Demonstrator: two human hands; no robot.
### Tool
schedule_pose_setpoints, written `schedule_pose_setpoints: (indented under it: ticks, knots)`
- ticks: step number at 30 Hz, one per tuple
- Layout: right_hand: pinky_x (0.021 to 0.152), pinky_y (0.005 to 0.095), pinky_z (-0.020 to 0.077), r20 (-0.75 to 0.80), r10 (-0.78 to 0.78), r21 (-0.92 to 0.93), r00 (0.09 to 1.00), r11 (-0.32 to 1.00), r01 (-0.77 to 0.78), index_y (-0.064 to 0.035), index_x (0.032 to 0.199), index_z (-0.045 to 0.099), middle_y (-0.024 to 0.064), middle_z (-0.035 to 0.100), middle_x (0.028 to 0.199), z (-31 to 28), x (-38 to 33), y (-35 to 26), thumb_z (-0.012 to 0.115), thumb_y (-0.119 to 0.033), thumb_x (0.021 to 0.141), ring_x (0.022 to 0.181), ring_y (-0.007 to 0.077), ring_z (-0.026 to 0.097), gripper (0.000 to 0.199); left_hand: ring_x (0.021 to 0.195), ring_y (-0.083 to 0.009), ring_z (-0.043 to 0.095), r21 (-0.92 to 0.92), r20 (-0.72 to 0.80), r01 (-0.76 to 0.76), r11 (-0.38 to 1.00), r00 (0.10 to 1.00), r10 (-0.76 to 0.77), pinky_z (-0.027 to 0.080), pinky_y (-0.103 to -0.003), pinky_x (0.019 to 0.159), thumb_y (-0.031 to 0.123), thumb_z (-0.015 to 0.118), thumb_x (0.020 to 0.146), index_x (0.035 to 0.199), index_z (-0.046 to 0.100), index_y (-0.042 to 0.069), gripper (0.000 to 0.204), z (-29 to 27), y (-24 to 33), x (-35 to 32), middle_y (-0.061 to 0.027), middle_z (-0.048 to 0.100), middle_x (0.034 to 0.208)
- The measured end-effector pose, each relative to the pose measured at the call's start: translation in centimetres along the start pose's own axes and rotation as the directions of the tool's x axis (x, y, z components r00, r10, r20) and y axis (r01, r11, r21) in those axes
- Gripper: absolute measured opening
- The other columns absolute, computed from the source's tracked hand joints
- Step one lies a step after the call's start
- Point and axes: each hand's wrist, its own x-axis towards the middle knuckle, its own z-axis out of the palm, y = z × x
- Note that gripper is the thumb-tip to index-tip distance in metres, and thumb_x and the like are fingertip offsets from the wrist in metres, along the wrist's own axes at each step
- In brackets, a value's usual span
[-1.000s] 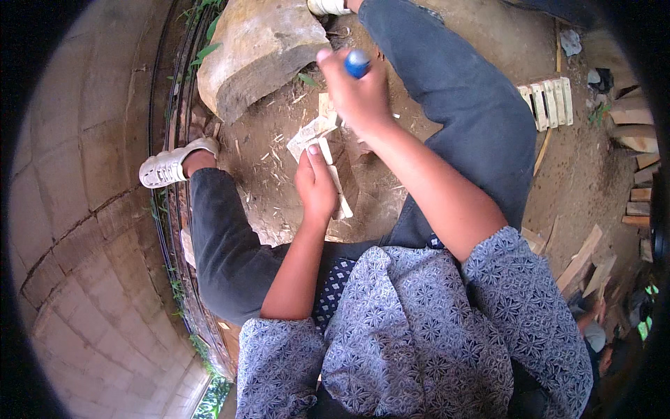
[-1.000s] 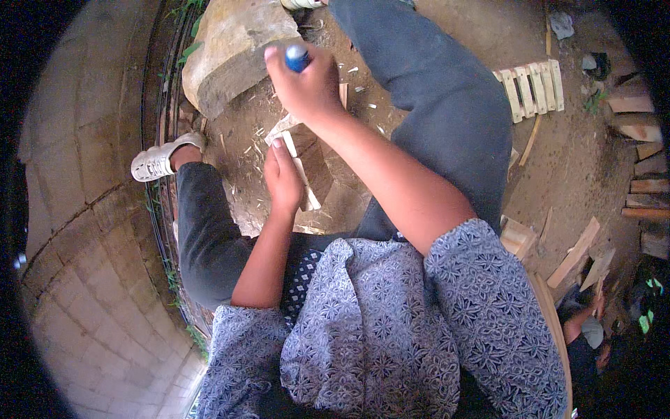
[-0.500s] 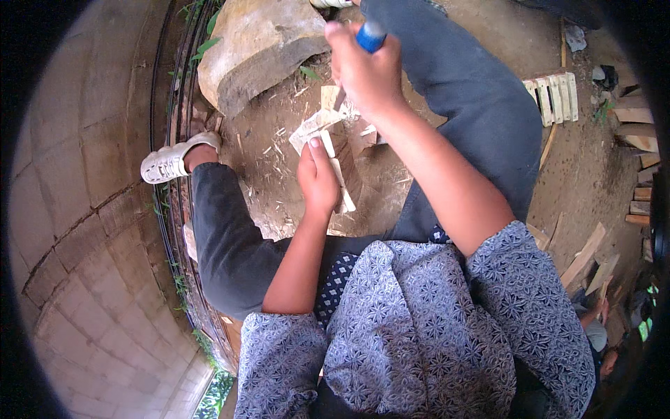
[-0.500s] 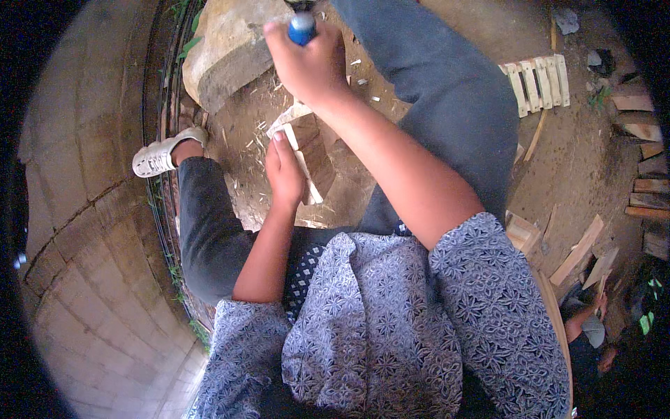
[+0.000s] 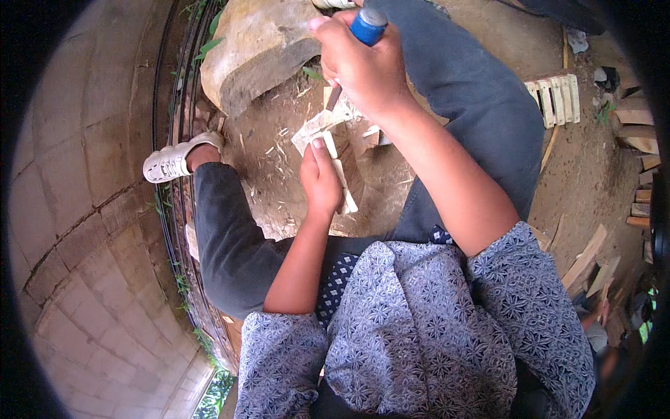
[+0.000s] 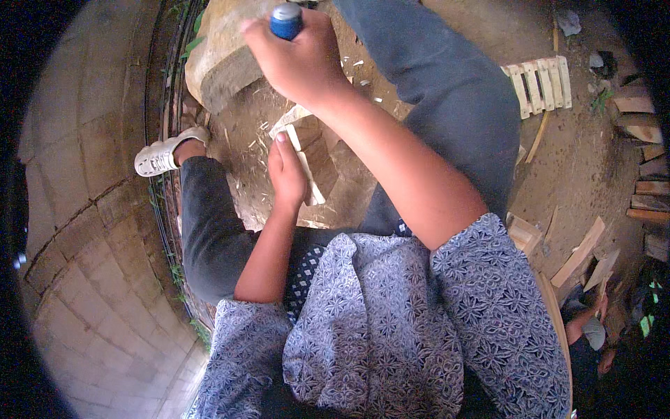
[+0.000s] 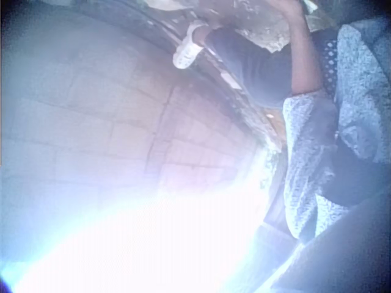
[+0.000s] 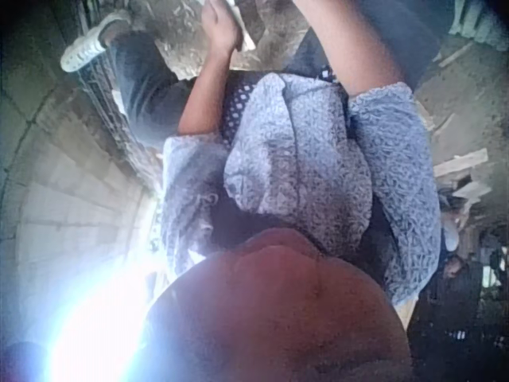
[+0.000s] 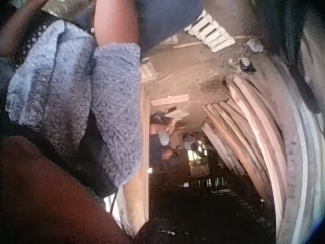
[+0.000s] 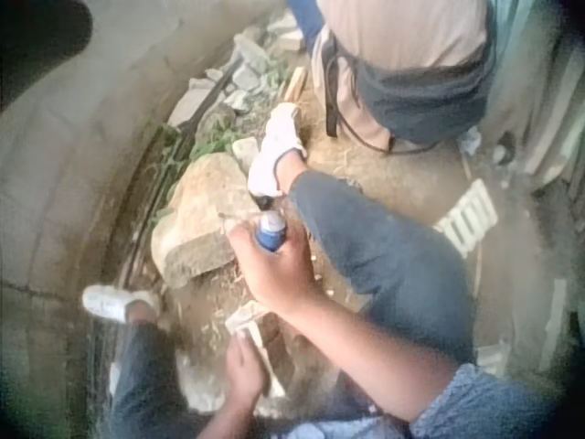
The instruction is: The person sits on the ground and uses a chisel to carve a rectangular piece of wood. They repeatedly strike the chisel to remove wood shavings and shape the block.
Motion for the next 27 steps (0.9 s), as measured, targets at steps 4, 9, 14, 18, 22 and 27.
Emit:
schedule_pose_setpoints:
  ticks: [4, 9, 14, 18, 22, 27]
  knots:
    - [0.046, 0.0297, 0.0381, -0.002, 0.087, -0.162, 0.996, 0.983, -0.086, -0.0087, 0.059, 0.052, -0.0032, 0.051, 0.05, -0.5, -1.6, 6.6, 0.067, -0.024, 0.089, 0.047, 0.0074, 0.048, 0.037, 0.09, -0.0163, 0.058, -0.04, 0.024, 0.01, 0.999, 1.0, -0.009, 0.047, -0.033, 0.083, 0.04, 0.03, 0.109, 0.11, 0.06, -0.003, 0.052, 0.3, 0.0, 0.0, -0.0105, 0.066, 0.098]
    - [0.049, 0.0342, 0.041, -0.11, 0.144, -0.11, 0.983, 0.982, -0.156, -0.006, 0.058, 0.054, 0.001, 0.052, 0.05, -0.8, -0.4, 5.8, 0.068, -0.025, 0.087, 0.049, 0.0109, 0.052, 0.037, 0.085, -0.0167, 0.057, -0.021, -0.002, -0.031, 0.999, 1.0, 0.031, 0.047, -0.034, 0.08, 0.039, 0.032, 0.109, 0.106, 0.06, -0.003, 0.05, 0.2, 0.2, 0.2, -0.0114, 0.064, 0.092]
    - [0.045, 0.0296, 0.0402, -0.115, -0.176, -0.109, 0.978, 0.98, 0.163, -0.0041, 0.07, 0.053, 0.0059, 0.053, 0.054, 0.1, 1.1, -0.9, 0.062, -0.042, 0.087, 0.046, 0.0136, 0.05, 0.042, 0.078, -0.0176, 0.055, -0.133, -0.029, -0.016, 0.991, 0.999, 0.012, 0.046, -0.036, 0.074, 0.037, 0.033, 0.108, 0.098, 0.058, -0.004, 0.049, 0.4, -0.8, 0.3, -0.0122, 0.062, 0.083]
    - [0.052, 0.0368, 0.0453, -0.263, 0.046, -0.223, 0.964, 0.969, -0.107, -0.0042, 0.063, 0.059, 0.0085, 0.06, 0.055, 0.6, -1.8, 4.0, 0.068, -0.024, 0.087, 0.051, 0.0198, 0.061, 0.033, 0.094, -0.0176, 0.06, -0.129, 0.021, 0.026, 0.991, 1.0, -0.023, 0.048, -0.034, 0.087, 0.042, 0.029, 0.109, 0.116, 0.059, -0.004, 0.055, 0.7, 0.2, 0.1, -0.0113, 0.066, 0.105]
    - [0.051, 0.037, 0.0448, -0.234, 0.057, -0.294, 0.97, 0.948, -0.126, -0.003, 0.064, 0.061, 0.0079, 0.059, 0.054, 0.3, -2.9, 7.0, 0.069, -0.024, 0.087, 0.051, 0.0187, 0.06, 0.032, 0.097, -0.0184, 0.061, -0.101, -0.02, 0.019, 0.995, 1.0, -0.021, 0.048, -0.034, 0.089, 0.043, 0.028, 0.109, 0.117, 0.059, -0.004, 0.057, 0.6, 0.5, 0.2, -0.0119, 0.067, 0.108]
    - [0.049, 0.0336, 0.0442, -0.197, 0.062, -0.267, 0.978, 0.957, -0.115, -0.0049, 0.06, 0.058, 0.0011, 0.055, 0.05, -1.8, -0.7, 4.8, 0.069, -0.039, 0.09, 0.05, 0.0149, 0.059, 0.047, 0.105, -0.0217, 0.06, -0.555, -0.09, 0.147, 0.819, 0.968, -0.235, 0.046, -0.037, 0.096, 0.045, 0.027, 0.109, 0.126, 0.054, -0.002, 0.057, 1.5, 1.3, -0.2, -0.0143, 0.062, 0.12]
